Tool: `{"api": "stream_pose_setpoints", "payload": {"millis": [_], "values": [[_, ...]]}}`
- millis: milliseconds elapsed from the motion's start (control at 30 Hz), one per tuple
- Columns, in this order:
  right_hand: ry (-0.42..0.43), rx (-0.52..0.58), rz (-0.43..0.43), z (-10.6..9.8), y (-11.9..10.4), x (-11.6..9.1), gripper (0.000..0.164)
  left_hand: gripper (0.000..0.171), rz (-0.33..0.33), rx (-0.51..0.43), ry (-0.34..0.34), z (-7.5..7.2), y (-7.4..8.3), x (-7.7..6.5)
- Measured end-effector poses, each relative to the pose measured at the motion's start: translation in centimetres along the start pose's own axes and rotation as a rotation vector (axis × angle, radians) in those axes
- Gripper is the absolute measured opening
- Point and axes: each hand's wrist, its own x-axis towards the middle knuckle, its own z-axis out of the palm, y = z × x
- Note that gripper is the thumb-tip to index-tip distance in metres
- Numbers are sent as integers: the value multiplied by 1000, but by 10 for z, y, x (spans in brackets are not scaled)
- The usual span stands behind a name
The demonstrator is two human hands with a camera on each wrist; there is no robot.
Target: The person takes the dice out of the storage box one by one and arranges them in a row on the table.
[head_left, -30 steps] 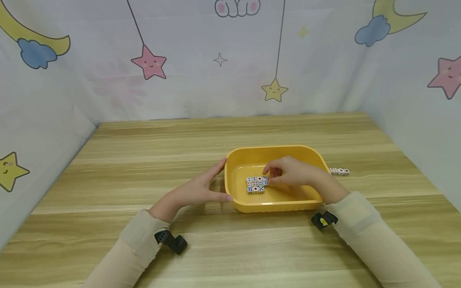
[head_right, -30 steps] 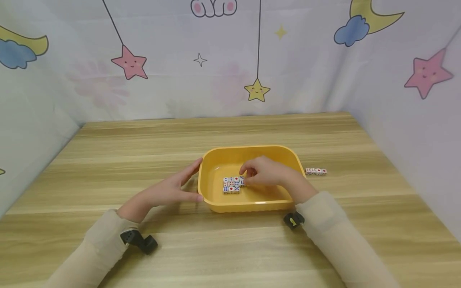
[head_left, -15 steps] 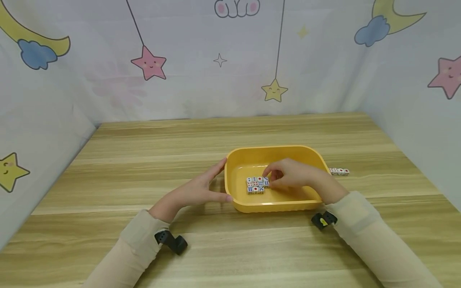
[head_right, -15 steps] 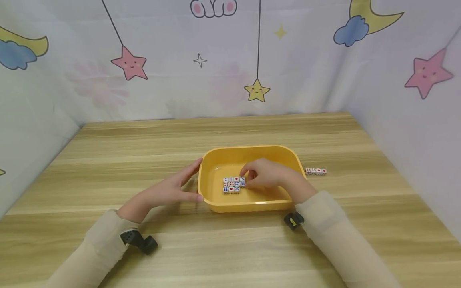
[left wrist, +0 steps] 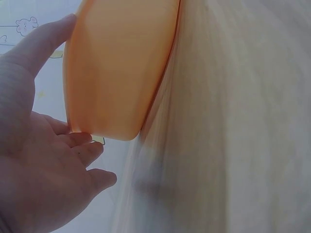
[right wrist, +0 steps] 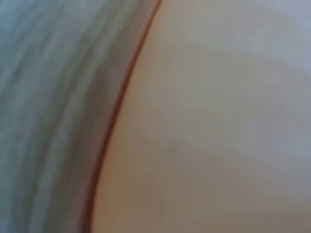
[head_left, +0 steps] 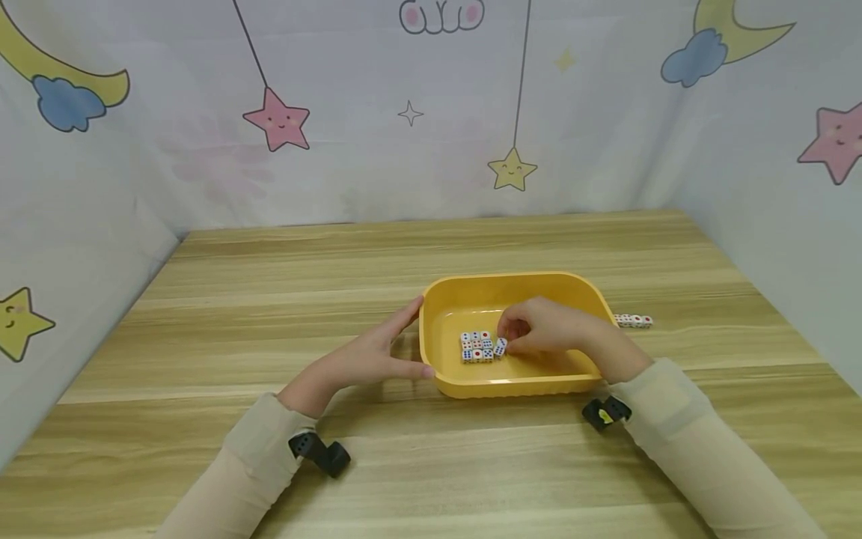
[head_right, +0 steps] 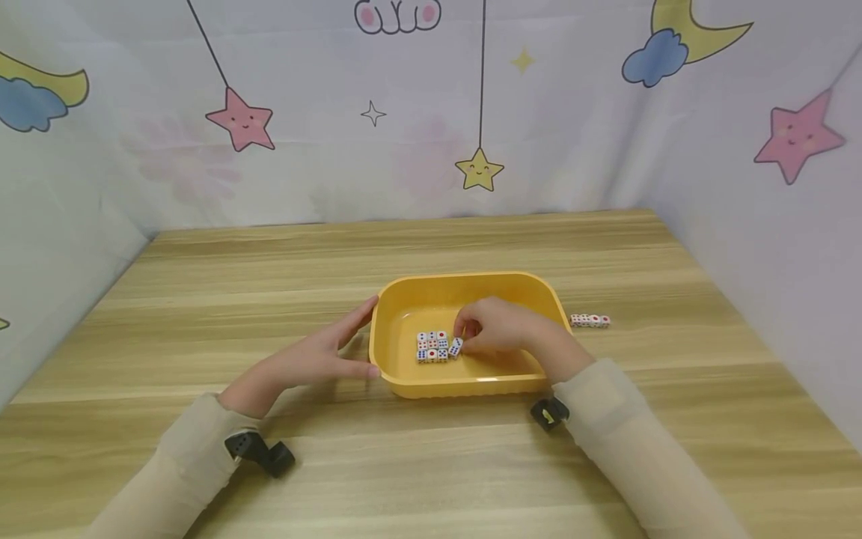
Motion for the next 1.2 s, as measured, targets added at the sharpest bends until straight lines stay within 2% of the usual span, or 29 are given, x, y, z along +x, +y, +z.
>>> {"api": "stream_pose_setpoints", "payload": {"millis": [267,433,533,667,867,1200], "values": [[-10,9,4,1,-1,-1,12,101,5,11,5,0,1,0],[-9,-2,-1,2,0,-1,11,102,11,7,21,2,-16,6],[-5,-18,-21,1,0,-2,10,102,13,12,19,2,-12,5],[7,-43,-49,1,1,-3,7,100,11,11,6,1,3,-1],[22,-69,-67,1,4,-5,5,101,1,9,8,1,0,0],[73,-72,-21,-9,8,-18,5,102,-20,-14,4,1,-1,-1]]}}
